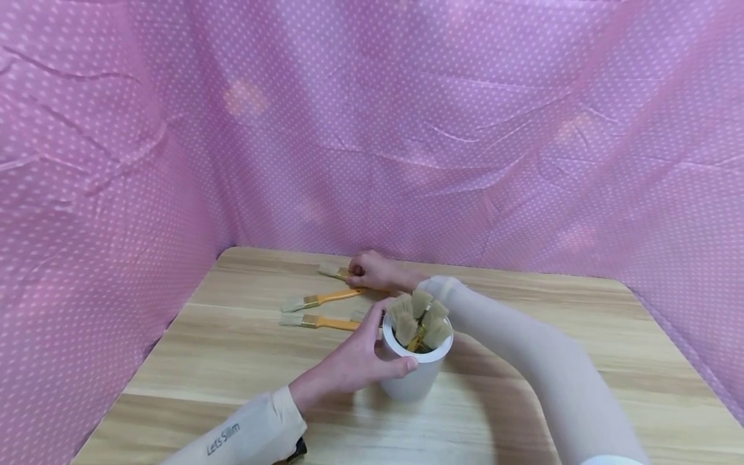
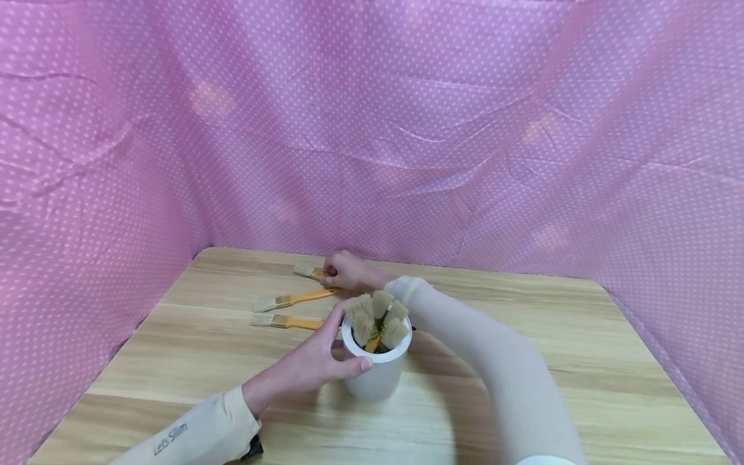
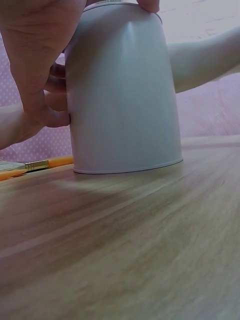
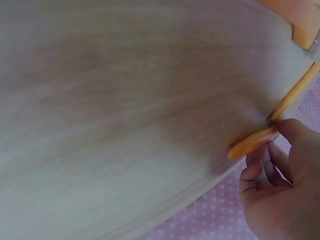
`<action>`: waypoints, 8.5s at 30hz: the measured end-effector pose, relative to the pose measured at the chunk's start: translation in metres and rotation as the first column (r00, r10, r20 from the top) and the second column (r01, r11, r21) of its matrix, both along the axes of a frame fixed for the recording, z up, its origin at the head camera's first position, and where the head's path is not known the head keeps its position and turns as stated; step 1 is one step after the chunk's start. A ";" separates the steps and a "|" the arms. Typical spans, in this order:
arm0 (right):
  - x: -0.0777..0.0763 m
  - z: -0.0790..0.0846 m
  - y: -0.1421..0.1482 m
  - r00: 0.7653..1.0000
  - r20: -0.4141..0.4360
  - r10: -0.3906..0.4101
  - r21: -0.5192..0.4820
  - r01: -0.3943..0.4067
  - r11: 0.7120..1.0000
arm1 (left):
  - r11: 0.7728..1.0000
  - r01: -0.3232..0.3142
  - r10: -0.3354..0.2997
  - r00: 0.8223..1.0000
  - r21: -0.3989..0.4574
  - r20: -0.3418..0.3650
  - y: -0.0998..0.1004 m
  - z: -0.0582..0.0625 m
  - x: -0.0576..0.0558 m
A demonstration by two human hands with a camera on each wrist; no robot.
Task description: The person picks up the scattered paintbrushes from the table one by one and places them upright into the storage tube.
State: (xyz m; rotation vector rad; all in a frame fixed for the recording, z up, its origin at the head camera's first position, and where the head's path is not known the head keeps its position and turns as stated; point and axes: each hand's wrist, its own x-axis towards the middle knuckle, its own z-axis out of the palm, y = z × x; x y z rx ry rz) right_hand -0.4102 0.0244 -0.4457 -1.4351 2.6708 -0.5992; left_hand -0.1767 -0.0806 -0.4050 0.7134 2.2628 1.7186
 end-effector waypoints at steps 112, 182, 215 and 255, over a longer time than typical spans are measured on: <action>0.238 0.052 0.185 0.940 0.282 -0.192 -0.407 0.299 0.863 | 0.993 0.028 -0.020 0.997 -0.112 0.073 0.016 0.010 0.003; 0.228 0.039 0.217 0.904 0.348 -0.249 -0.461 0.397 0.794 | 0.793 -0.180 0.023 0.964 -0.583 -0.266 -0.157 -0.017 -0.064; 0.228 0.031 0.217 0.893 0.339 -0.296 -0.456 0.431 0.779 | 0.951 -0.297 0.277 0.941 -0.082 -0.195 -0.101 0.058 -0.033; 0.224 0.029 0.209 0.897 0.351 -0.270 -0.472 0.418 0.776 | 0.975 0.035 0.081 0.863 0.219 -0.499 0.004 0.103 -0.014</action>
